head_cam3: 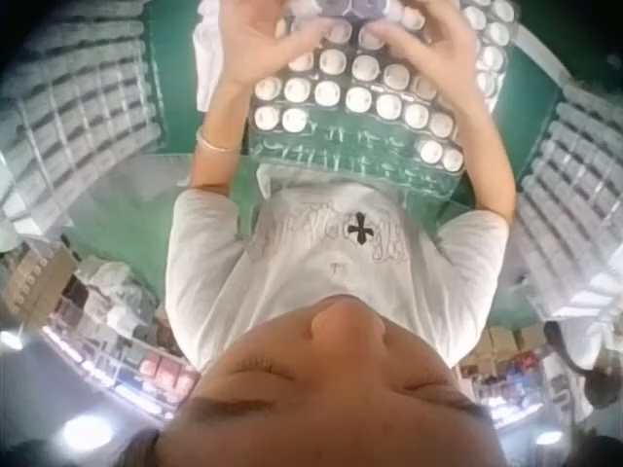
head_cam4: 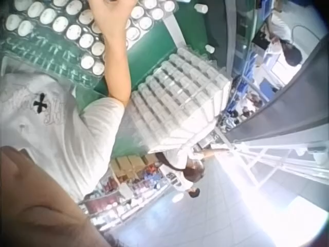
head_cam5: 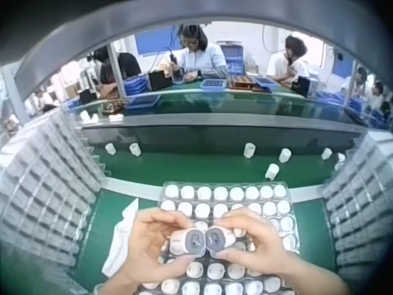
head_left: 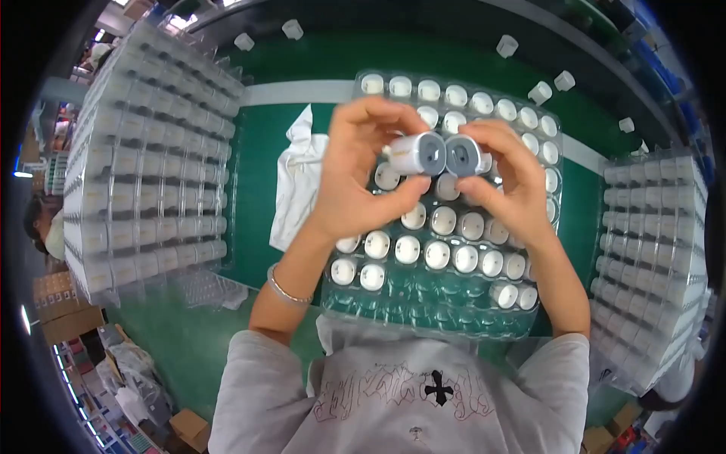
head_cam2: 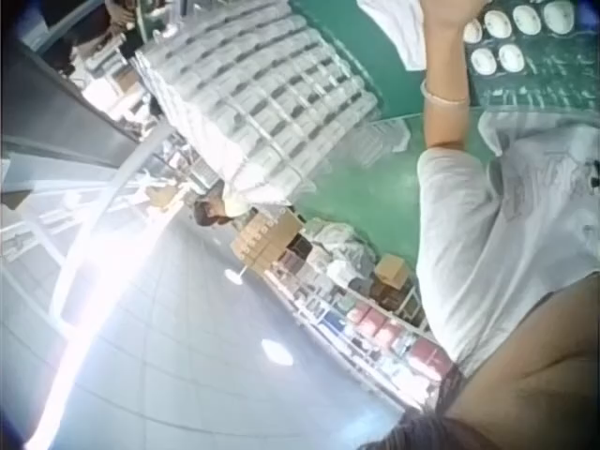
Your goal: The person places small white electronic components into a blister tray by hand on an assembly line.
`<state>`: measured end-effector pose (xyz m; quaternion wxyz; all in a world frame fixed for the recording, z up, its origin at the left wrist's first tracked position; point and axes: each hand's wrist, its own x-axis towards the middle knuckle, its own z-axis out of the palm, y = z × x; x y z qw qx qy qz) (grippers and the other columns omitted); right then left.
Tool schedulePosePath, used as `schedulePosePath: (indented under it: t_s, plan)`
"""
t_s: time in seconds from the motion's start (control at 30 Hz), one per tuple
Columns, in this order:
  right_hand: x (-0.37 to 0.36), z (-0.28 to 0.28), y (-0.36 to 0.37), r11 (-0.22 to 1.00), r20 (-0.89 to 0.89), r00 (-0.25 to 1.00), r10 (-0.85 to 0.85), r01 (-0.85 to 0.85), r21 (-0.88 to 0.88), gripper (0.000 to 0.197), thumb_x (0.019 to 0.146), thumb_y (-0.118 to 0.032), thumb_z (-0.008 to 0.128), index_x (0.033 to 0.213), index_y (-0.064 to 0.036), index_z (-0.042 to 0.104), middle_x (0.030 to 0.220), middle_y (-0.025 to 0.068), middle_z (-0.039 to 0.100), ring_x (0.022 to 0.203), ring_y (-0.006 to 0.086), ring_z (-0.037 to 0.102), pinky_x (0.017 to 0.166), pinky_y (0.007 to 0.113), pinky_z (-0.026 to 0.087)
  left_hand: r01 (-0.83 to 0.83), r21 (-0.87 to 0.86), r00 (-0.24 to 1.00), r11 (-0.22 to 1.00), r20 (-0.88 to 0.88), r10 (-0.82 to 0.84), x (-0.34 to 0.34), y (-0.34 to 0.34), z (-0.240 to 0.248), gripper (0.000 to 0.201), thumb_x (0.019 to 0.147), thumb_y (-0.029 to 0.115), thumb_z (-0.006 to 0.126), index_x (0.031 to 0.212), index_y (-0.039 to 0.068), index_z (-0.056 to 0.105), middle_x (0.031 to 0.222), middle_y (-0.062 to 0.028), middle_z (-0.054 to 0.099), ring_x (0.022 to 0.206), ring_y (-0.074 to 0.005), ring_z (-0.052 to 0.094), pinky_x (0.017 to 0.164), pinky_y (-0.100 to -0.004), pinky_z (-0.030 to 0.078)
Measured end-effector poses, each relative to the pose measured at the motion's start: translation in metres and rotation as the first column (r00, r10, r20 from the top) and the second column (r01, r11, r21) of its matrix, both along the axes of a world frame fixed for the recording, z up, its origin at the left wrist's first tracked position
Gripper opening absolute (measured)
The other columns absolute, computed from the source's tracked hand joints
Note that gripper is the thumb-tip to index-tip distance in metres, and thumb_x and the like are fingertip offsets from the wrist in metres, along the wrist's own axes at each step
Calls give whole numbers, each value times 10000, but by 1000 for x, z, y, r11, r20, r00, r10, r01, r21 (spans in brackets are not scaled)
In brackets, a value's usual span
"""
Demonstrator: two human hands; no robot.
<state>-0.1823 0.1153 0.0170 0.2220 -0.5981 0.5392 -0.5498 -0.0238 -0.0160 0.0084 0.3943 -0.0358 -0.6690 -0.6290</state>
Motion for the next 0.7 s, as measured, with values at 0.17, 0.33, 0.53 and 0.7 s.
schedulePosePath:
  t_s: [0.17,0.33,0.53,0.7]
  plan:
    - [26,24,21,998,-250,968,29,-15,56,448,658,-169,744,1045,-28,569,909,106,579,825,244,567,710,311,463,277,-243,915,930,362,-178,57,1,34,323,612,6,734,904,25,599,1010,-118,587,941,-210,570,768,-314,463]
    - [55,30,48,960,-567,778,272,-176,219,356,622,-168,739,912,-43,576,869,80,547,743,244,550,631,337,458,365,-381,820,849,563,-100,87,44,23,268,658,5,702,913,46,632,984,-88,603,873,-225,576,721,-307,461]
    - [71,29,70,915,-687,646,333,-47,400,349,601,-155,707,887,-54,533,791,62,472,701,217,531,602,334,447,414,-583,787,699,615,45,77,48,13,218,696,157,703,878,92,602,1076,-38,562,969,-232,519,821,-350,400]
    - [51,43,53,893,-558,770,309,-32,450,430,664,-217,725,1008,-58,519,914,101,543,839,246,561,680,332,464,201,-652,887,731,437,146,51,24,22,228,665,203,732,819,85,614,1047,-44,576,957,-231,526,832,-348,370]
